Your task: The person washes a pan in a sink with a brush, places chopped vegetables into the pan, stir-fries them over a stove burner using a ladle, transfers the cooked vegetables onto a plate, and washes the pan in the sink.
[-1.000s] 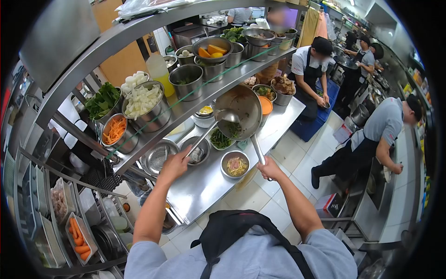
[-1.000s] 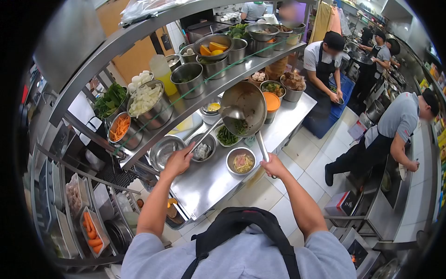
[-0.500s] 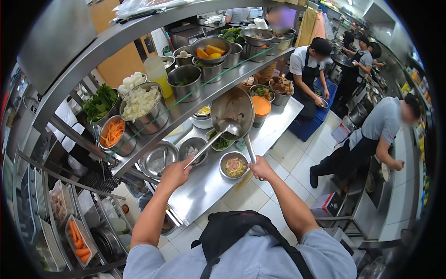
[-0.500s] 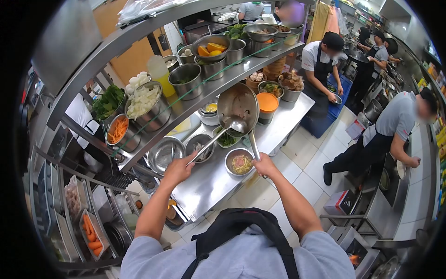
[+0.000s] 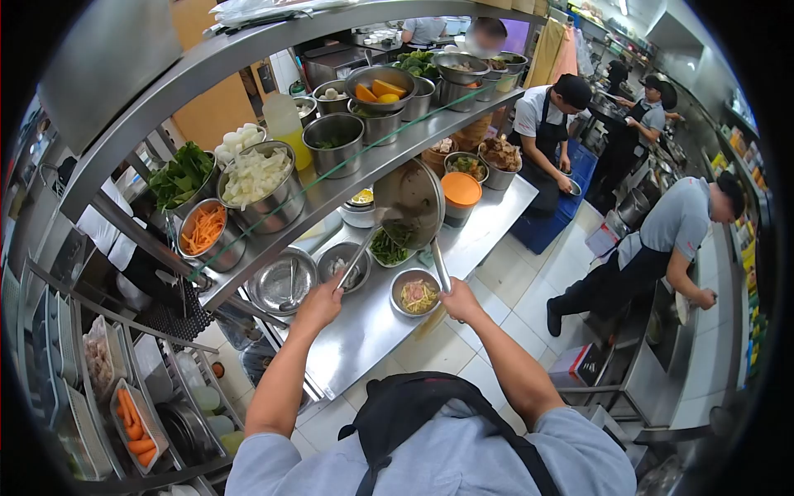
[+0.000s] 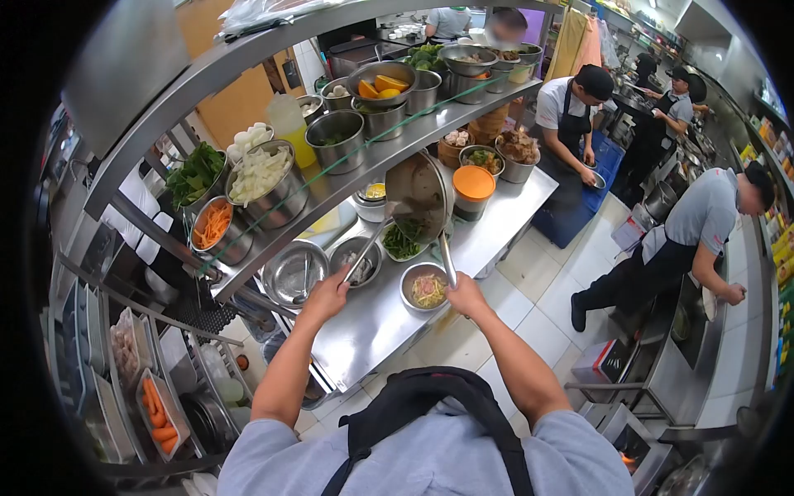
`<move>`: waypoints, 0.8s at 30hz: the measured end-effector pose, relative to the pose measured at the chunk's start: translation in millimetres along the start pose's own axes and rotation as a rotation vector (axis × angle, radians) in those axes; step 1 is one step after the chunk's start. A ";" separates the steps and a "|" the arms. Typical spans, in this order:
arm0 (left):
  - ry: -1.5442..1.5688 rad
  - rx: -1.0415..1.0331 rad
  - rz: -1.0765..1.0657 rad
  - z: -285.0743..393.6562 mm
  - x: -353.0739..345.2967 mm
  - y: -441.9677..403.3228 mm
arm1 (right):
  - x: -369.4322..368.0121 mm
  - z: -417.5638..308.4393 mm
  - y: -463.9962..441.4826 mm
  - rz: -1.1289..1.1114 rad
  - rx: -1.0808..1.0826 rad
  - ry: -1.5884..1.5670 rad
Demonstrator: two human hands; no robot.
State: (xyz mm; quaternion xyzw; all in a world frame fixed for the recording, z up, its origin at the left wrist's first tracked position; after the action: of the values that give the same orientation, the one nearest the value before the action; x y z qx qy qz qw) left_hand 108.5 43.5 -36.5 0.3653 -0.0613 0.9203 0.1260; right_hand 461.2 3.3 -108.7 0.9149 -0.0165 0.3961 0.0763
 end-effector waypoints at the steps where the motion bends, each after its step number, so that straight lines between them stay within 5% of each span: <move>1: -0.066 0.072 -0.086 7.5 2.6 2.5 | -4.4 4.4 -2.4 0.000 0.003 0.002; 9: -0.125 0.017 -0.109 14.3 23.0 30.9 | -15.6 -16.3 2.1 0.172 0.005 0.145; 24: -0.148 -0.043 -0.009 -32.0 17.4 28.6 | -6.3 -21.2 19.9 0.144 -0.107 0.177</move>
State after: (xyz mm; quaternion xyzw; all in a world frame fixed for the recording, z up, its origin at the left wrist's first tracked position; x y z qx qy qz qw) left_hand 67.3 25.8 -48.3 0.4298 -0.0885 0.8886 0.1333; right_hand 439.8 -13.3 -96.5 0.8675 -0.0963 0.4782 0.0974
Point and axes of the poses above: each hand's wrist, its own y-axis away from the middle knuckle, its own x-axis out of the back of the hand, z = x × y, the point moved 3 cm from there along -y, towards the middle knuckle, and after that the axes turned 12 degrees about y, right-handed, at the moved point
